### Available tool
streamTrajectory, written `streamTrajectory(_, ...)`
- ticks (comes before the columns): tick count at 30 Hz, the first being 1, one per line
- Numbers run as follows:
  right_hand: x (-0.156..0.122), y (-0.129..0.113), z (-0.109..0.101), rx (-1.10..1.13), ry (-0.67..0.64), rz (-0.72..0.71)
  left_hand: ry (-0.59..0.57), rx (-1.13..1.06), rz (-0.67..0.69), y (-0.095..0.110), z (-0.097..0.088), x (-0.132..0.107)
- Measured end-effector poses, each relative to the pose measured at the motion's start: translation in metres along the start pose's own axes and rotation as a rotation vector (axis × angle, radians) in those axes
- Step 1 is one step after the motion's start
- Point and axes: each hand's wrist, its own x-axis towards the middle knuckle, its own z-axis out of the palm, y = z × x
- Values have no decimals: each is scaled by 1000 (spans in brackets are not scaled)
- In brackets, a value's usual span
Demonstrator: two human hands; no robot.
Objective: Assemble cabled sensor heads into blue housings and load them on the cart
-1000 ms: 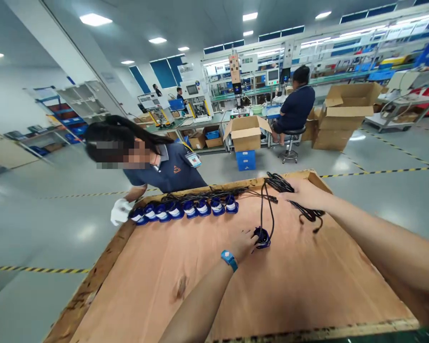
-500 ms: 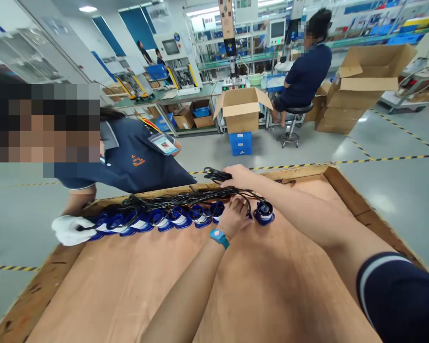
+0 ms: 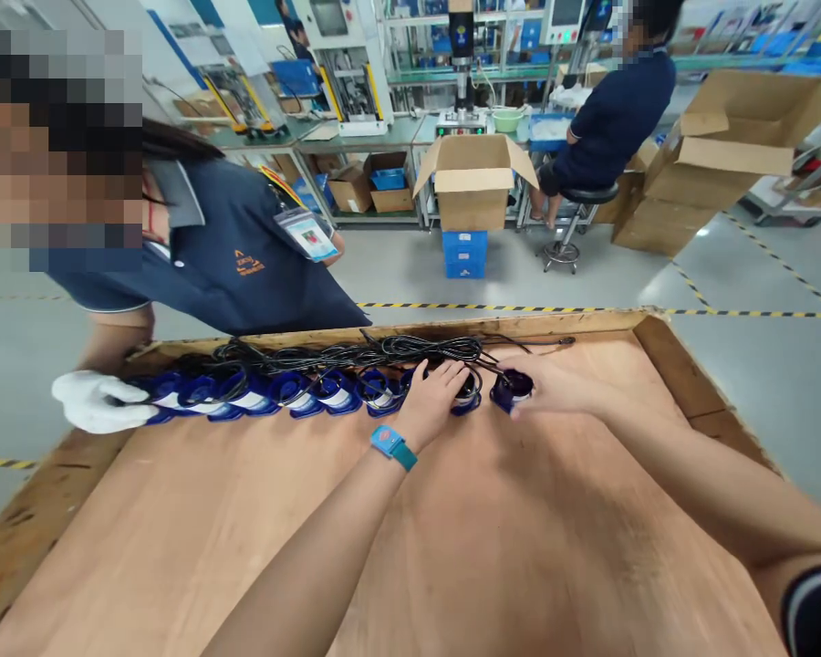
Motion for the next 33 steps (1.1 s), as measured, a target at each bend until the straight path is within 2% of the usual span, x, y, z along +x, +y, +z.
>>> streamTrajectory(3, -24, 3, 27, -49, 128, 50, 35, 82, -19, -3, -7, -2)
streamTrajectory(6, -13, -5, 58, -160, 235, 139, 54, 161, -148, -12, -17, -7)
streamTrajectory(9, 6, -18, 75, -285, 226, 228, -35, 190, -181, -27, -24, -11)
streamTrajectory(12, 20, -31, 84, -401, 219, 338, -58, 229, -118, -36, -24, -9)
streamTrajectory(16, 27, -43, 94, -440, 216, 427, -56, 255, -128, -33, -20, -7)
streamTrajectory(19, 26, -42, 100, -430, 234, 417, -38, 241, -181, -23, -15, -10)
streamTrajectory(23, 22, -31, 108, -413, 336, 336, 18, 234, -271, -13, -6, -9)
streamTrajectory(27, 22, -24, 105, -382, 410, 300, 57, 253, -357, 0, -1, -8)
streamTrajectory(29, 10, -28, 102, -338, 444, 315, 105, 238, -459, 24, 3, -26)
streamTrajectory(30, -2, -32, 103, -308, 462, 326, 133, 212, -505, 41, 8, -45)
streamTrajectory(31, -18, -38, 107, -277, 478, 336, 155, 172, -536, 62, 15, -71)
streamTrajectory(33, -60, -54, 126, -217, 490, 341, 194, 67, -560, 111, 37, -145)
